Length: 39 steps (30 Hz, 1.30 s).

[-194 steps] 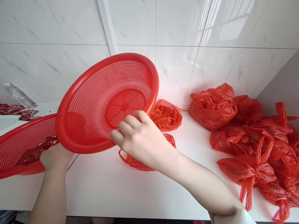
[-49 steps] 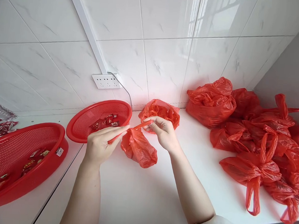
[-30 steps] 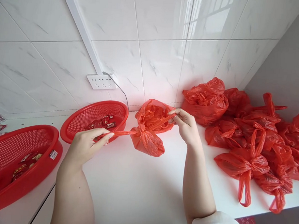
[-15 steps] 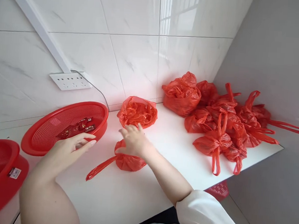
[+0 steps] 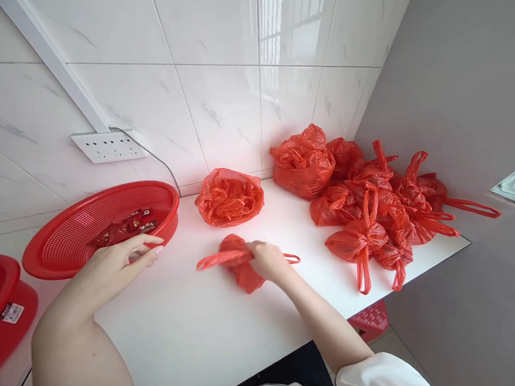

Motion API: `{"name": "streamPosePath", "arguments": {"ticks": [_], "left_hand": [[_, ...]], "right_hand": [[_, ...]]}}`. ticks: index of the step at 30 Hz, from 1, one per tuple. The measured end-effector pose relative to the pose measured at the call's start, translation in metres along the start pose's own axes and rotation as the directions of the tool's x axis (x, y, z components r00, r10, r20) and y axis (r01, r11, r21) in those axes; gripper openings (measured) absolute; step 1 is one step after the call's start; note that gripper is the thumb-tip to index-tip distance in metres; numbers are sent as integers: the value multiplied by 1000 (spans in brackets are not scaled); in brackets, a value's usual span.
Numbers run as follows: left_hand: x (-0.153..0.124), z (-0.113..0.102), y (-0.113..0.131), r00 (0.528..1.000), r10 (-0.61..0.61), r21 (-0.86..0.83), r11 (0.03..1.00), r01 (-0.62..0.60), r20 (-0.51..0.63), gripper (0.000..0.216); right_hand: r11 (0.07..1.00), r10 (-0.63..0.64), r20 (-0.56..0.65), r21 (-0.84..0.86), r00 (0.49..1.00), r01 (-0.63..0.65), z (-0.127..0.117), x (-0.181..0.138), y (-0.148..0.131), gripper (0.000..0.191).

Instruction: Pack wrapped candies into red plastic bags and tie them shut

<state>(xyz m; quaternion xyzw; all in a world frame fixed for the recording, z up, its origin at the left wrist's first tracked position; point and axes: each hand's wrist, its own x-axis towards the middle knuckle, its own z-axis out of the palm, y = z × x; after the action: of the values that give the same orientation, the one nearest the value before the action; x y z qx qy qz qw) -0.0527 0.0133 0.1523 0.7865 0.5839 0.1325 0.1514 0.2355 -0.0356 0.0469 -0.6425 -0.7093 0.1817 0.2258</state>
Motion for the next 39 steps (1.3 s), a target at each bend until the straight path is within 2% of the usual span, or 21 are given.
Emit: {"name": "streamPosePath", "arguments": {"ticks": [3, 4, 5, 7, 8, 10, 12, 14, 17, 20, 25, 28, 31, 33, 36, 37, 39], "left_hand": [[0, 1, -1, 1000, 22, -17, 1000, -22, -9, 34], [1, 2, -1, 1000, 27, -19, 999, -27, -9, 34], [1, 2, -1, 1000, 28, -21, 999, -28, -9, 34], [2, 2, -1, 1000, 11, -27, 1000, -11, -5, 33], [2, 3, -1, 1000, -2, -28, 1000, 2, 1, 33], [1, 3, 2, 1000, -26, -24, 999, 26, 18, 31], [1, 3, 6, 999, -31, -16, 999, 32, 29, 30], [0, 4, 9, 999, -18, -22, 1000, 19, 30, 30], [-1, 5, 11, 999, -2, -52, 999, 4, 46, 33], [-2, 7, 11, 998, -4, -69, 998, 8, 60, 35], [-4, 8, 12, 998, 23, -92, 996, -18, 52, 34], [-4, 10, 11, 996, 30, -120, 993, -20, 83, 35], [0, 11, 3, 998, -7, -106, 994, 14, 61, 37], [3, 12, -7, 998, -55, -75, 996, 54, -10, 40], [9, 11, -18, 989, -107, -72, 992, 101, -99, 40], [11, 12, -19, 987, -105, -84, 992, 95, -125, 39], [12, 14, -13, 977, -44, -95, 995, 25, -207, 39]], "right_hand": [[963, 249, -124, -74, 961, -259, -39, -5, 35, 27], [926, 342, -185, -98, 921, -364, -51, -7, 46, 26], [868, 445, -252, -116, 860, -483, -61, -10, 57, 26], [745, 600, -310, -120, 738, -656, -75, -15, 75, 32], [691, 647, -333, -126, 686, -712, -79, -17, 81, 36], [643, 652, -410, -147, 638, -752, -82, -19, 83, 44], [698, 539, -521, -163, 661, -698, -81, -16, 74, 46], [830, 366, -574, -156, 733, -536, -78, -6, 56, 39], [962, 195, -478, -75, 857, -261, -70, 24, 25, 27], [987, 158, -317, 45, 935, -152, -51, 65, 3, 24], [973, 186, -299, 185, 936, -134, -9, 120, -6, 42], [966, 156, -259, 241, 953, -93, 3, 129, -6, 29], [955, 79, -302, 297, 950, 15, 0, 126, -7, 23], [924, 40, -407, 362, 912, 121, -8, 122, -9, 24], [796, 46, -557, 523, 829, 306, -22, 114, -13, 19], [739, 52, -574, 573, 817, 355, -26, 112, -15, 18], [647, 37, -560, 645, 828, 407, -30, 105, -22, 17]]}}
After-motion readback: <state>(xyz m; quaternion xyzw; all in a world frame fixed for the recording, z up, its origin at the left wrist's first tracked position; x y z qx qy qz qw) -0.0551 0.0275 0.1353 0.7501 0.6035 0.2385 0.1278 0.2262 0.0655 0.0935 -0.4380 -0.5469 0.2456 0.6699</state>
